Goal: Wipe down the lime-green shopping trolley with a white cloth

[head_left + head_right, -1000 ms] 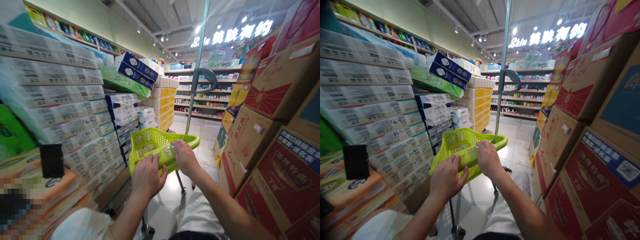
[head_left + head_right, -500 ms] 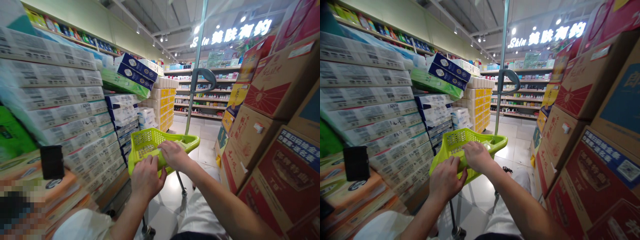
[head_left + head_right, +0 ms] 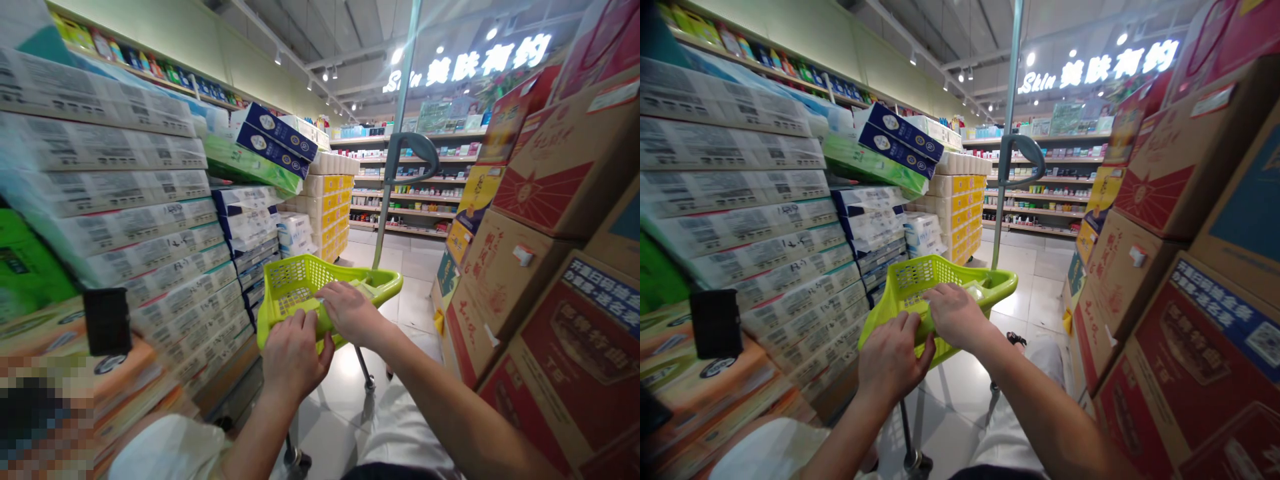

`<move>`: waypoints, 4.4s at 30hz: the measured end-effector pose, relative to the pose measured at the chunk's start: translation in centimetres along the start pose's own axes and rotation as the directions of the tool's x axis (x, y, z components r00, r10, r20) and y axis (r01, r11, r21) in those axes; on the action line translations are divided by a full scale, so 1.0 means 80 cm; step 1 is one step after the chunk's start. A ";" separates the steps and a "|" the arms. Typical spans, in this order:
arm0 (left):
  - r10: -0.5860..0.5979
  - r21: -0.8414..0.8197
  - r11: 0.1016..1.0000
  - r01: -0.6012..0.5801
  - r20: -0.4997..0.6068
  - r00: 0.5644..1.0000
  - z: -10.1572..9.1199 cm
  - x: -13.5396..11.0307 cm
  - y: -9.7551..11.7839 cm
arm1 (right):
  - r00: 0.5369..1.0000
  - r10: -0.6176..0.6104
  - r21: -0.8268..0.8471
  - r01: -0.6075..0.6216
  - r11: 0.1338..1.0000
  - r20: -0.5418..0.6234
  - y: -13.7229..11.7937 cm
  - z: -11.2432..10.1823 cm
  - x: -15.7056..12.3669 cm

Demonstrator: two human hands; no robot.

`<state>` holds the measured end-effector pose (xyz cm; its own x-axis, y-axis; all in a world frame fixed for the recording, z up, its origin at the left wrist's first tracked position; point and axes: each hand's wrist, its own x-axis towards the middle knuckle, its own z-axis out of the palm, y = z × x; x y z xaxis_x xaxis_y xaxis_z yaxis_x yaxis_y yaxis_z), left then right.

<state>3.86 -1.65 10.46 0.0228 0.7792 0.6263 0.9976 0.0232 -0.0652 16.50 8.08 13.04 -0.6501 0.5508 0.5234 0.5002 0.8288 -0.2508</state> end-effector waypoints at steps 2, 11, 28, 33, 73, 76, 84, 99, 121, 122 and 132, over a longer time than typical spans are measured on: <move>-0.003 -0.006 1.000 0.003 0.010 1.000 -0.001 0.000 0.000 | 0.999 0.018 0.020 -0.017 1.000 -0.033 0.004 0.001 -0.007; -0.013 0.001 1.000 0.013 0.025 1.000 -0.004 0.001 0.002 | 0.959 0.095 0.038 -0.088 0.995 -0.268 0.004 0.013 -0.039; -0.005 -0.012 1.000 0.005 0.022 1.000 -0.008 0.002 0.000 | 0.852 -0.091 0.039 0.130 0.991 -0.516 -0.008 0.064 -0.076; -0.001 0.009 1.000 0.001 0.021 1.000 -0.009 0.000 -0.002 | 0.791 0.038 0.040 -0.017 0.999 -0.610 0.030 0.056 -0.079; 0.011 -0.005 1.000 -0.011 0.007 1.000 -0.008 -0.002 -0.008 | 0.948 0.205 0.044 -0.200 0.979 -0.242 0.013 0.010 -0.017; 0.006 -0.004 1.000 -0.006 -0.005 1.000 -0.006 -0.002 -0.010 | 0.940 0.242 0.032 -0.241 0.970 -0.240 0.013 0.009 -0.014; 0.035 -0.023 0.999 -0.036 -0.041 0.999 -0.002 -0.003 -0.017 | 0.969 0.159 0.070 -0.148 0.986 -0.190 0.006 0.013 -0.017; 0.028 -0.017 0.999 -0.029 -0.047 0.998 -0.002 -0.005 -0.021 | 0.944 0.183 0.040 -0.179 0.983 -0.276 0.011 0.015 -0.023; 0.031 -0.009 0.999 -0.031 -0.025 0.999 -0.003 -0.002 -0.022 | 0.926 0.102 0.074 -0.080 0.994 -0.364 -0.010 0.029 -0.038; 0.031 -0.009 0.999 -0.031 -0.019 0.999 -0.003 -0.002 -0.022 | 0.937 0.058 0.083 -0.031 0.996 -0.345 -0.016 0.030 -0.039; 0.032 0.001 0.999 -0.032 -0.034 0.999 -0.003 -0.002 -0.022 | 0.866 0.238 0.097 -0.218 0.971 -0.439 0.007 0.022 -0.049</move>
<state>2.14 -1.97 10.70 0.0568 0.7581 0.6497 0.9963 -0.0013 -0.0856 18.29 6.54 9.45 -0.1927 0.6310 0.7515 0.5716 0.6947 -0.4367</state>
